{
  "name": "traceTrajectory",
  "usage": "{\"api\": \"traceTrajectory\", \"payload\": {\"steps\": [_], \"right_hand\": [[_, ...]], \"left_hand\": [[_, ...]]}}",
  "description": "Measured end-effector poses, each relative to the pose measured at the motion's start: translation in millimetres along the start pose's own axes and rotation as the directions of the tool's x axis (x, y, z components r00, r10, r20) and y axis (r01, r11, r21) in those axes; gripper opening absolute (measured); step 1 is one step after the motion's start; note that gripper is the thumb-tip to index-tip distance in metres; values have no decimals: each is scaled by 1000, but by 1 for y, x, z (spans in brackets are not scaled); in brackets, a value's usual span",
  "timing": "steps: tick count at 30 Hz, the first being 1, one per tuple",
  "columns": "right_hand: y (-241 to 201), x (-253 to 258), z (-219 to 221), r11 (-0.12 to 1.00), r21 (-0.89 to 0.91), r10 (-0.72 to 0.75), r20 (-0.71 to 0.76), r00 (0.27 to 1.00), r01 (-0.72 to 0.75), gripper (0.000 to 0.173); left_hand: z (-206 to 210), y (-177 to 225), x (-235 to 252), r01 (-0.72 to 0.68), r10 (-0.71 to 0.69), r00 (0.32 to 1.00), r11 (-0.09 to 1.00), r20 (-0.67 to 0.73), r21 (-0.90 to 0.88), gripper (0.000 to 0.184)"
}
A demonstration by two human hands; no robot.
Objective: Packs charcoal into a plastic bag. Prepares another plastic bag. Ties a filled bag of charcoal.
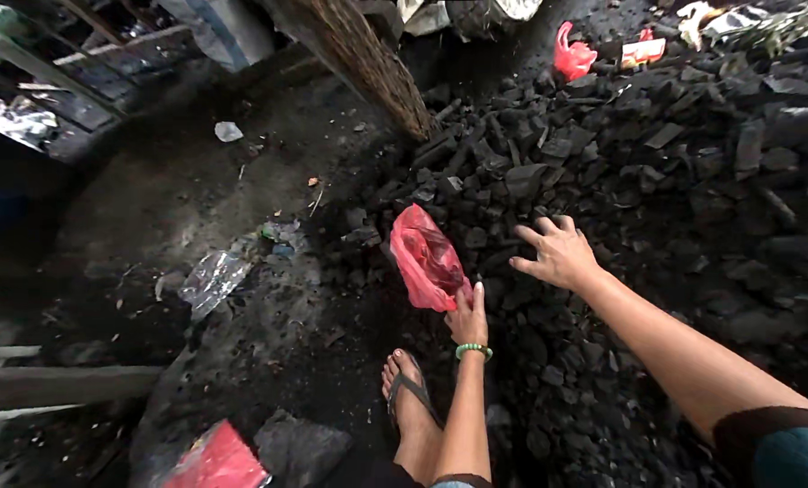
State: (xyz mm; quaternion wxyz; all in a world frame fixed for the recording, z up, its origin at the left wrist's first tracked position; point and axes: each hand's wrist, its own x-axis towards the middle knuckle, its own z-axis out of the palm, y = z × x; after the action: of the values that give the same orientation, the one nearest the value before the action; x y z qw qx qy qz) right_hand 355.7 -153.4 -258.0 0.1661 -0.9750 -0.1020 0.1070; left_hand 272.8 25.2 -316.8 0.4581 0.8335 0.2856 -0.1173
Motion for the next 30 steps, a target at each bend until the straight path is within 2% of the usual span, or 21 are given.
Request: {"api": "traceTrajectory", "payload": {"steps": [3, 5, 7, 10, 13, 17, 21, 25, 30], "right_hand": [[10, -16, -3, 998, 4, -64, 107, 992, 64, 61], [15, -13, -8, 997, -11, -76, 161, 984, 79, 61], [13, -6, -10, 999, -36, -24, 200, 979, 32, 67], [3, -6, -3, 998, -44, 53, 178, 983, -45, 73], [5, -12, -7, 998, -59, 44, 241, 969, -30, 74], [16, -26, -14, 998, 30, 35, 336, 941, -47, 78], [28, -58, -4, 985, 165, 1, 256, 967, -45, 75], [27, -81, -6, 980, 197, -18, 213, 977, -25, 75], [35, -141, 16, 938, 335, 61, 107, 992, -94, 75]], "left_hand": [[12, -6, -18, -103, 100, 995, 974, -26, -201, 59], [11, -8, -18, -126, 129, 992, 954, -7, -273, 58], [10, -9, -15, -124, 133, 991, 959, 20, -255, 57], [14, -3, -10, -77, 86, 996, 980, 39, -181, 61], [12, -1, -17, -95, 101, 993, 989, 55, -115, 61], [12, 0, -41, -105, 125, 988, 975, 94, -194, 60], [30, -8, -72, -94, 102, 995, 953, 13, -287, 57], [36, -8, -89, -107, 117, 993, 942, 12, -318, 57], [51, 5, -116, -159, 171, 985, 963, 34, -218, 53]]}}
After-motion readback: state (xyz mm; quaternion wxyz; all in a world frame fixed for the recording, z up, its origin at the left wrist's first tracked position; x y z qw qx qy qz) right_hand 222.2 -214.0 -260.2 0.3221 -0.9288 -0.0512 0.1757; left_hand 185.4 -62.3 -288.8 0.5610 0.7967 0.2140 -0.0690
